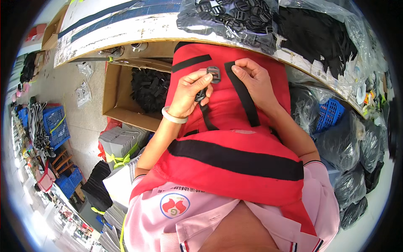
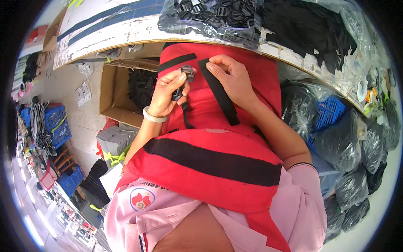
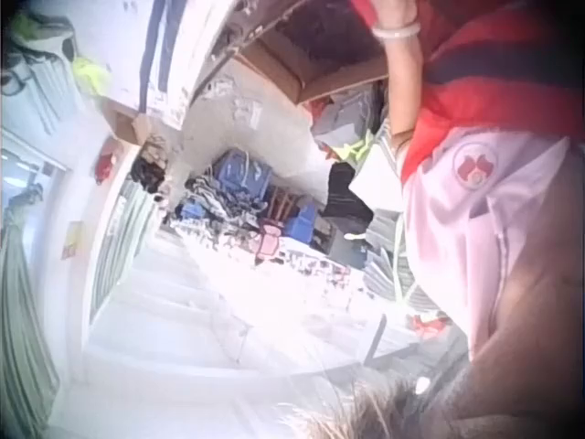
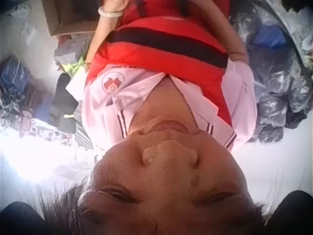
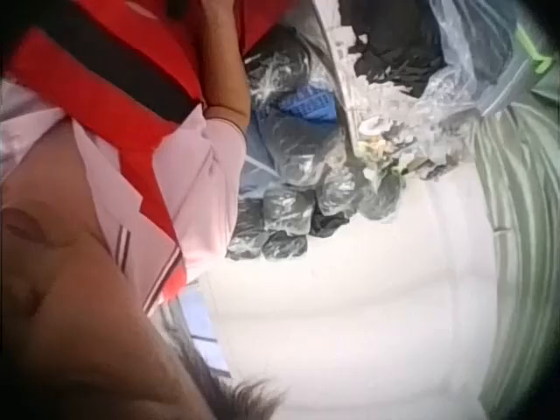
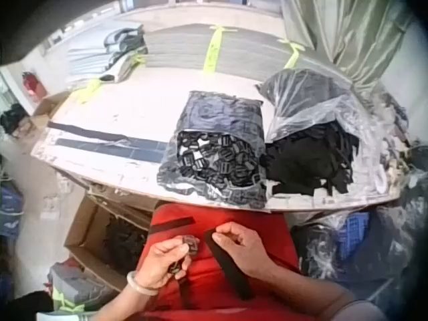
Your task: Assembling plastic buckles onto nylon straps at a workbench in a factory setting.
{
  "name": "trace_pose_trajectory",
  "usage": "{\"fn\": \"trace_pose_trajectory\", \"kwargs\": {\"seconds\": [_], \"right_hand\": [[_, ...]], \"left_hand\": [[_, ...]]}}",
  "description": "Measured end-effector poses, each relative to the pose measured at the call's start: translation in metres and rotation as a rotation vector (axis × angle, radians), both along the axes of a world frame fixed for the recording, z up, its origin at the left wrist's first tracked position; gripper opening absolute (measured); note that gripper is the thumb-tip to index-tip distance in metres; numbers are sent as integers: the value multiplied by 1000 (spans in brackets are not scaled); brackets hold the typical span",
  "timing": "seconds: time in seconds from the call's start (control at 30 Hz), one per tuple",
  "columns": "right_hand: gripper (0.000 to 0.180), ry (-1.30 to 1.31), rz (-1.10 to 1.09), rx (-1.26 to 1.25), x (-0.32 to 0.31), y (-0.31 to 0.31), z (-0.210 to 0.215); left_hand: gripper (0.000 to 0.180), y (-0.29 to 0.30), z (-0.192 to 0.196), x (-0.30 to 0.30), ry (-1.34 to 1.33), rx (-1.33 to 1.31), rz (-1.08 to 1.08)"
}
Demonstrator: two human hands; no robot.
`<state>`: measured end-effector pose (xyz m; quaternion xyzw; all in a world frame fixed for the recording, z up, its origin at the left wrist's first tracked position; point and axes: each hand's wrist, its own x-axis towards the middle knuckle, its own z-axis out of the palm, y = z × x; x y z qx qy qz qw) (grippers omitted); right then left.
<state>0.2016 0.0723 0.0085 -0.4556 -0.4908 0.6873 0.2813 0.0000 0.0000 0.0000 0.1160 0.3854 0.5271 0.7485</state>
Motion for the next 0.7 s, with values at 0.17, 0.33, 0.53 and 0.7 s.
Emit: {"fn": "trace_pose_trajectory", "kwargs": {"seconds": [0.17, 0.33, 0.53, 0.7], "right_hand": [[14, -193, 82, 587, -11, -8, -5], [11, 52, 3, -31, -10, -6, -9], [13, 170, -92, -106, -9, -8, -14], [12, 238, 106, -486, -6, -3, -15]], "left_hand": [[15, -6, 10, 17, 276, 109, -284], [13, -10, 2, 31, 298, 169, -255], [16, -10, 1, 23, 268, 76, -196], [17, -14, -3, 17, 119, 113, -226]]}}
